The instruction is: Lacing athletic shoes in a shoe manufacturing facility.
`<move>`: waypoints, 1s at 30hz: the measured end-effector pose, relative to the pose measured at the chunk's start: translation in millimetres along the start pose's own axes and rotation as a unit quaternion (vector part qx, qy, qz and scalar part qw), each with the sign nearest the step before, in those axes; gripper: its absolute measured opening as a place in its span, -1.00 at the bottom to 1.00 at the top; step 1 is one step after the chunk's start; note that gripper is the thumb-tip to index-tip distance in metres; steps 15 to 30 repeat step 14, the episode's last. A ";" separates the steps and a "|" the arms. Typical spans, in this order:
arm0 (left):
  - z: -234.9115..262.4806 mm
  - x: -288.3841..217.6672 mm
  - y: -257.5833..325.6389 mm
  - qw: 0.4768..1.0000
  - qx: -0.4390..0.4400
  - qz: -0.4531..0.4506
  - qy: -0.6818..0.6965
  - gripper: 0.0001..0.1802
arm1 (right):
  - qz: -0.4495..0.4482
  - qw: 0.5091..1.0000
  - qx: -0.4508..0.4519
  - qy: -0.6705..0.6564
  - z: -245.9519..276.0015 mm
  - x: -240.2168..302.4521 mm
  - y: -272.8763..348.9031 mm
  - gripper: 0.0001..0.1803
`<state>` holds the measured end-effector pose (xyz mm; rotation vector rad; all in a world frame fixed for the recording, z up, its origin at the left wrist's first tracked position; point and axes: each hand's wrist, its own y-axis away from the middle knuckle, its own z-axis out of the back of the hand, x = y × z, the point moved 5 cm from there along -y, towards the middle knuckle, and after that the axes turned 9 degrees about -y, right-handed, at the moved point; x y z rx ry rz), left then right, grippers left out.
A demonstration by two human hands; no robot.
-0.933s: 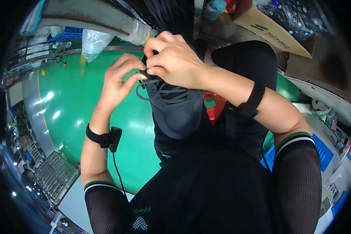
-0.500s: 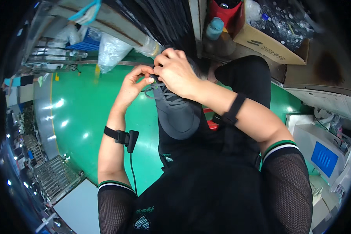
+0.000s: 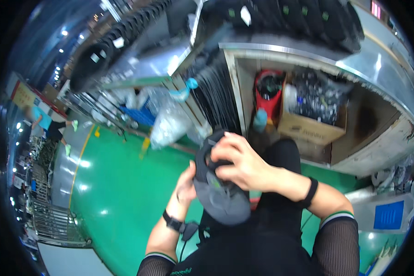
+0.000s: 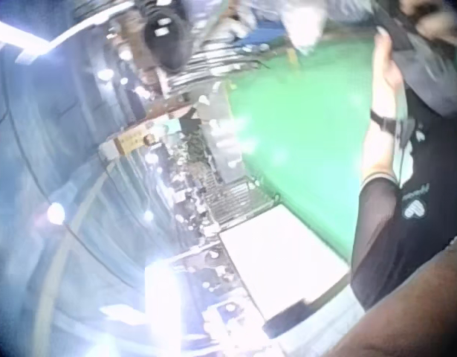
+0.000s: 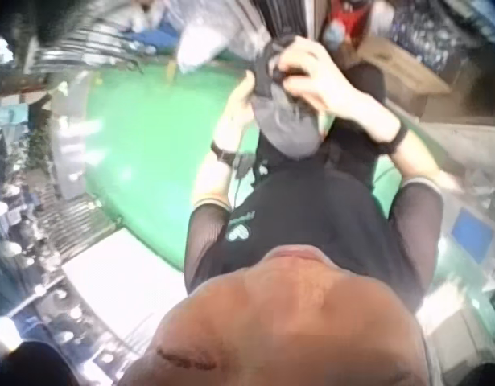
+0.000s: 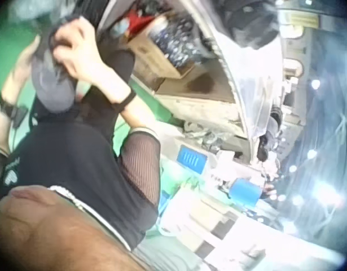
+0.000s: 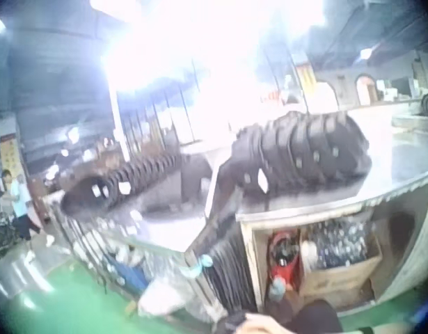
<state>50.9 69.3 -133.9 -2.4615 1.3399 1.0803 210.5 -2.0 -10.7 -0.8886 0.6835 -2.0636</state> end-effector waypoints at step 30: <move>-228.0 -222.3 89.7 0.717 -0.029 -0.311 -0.623 -0.45 | 0.068 0.934 -0.260 0.234 141.2 22.6 -43.1 -0.80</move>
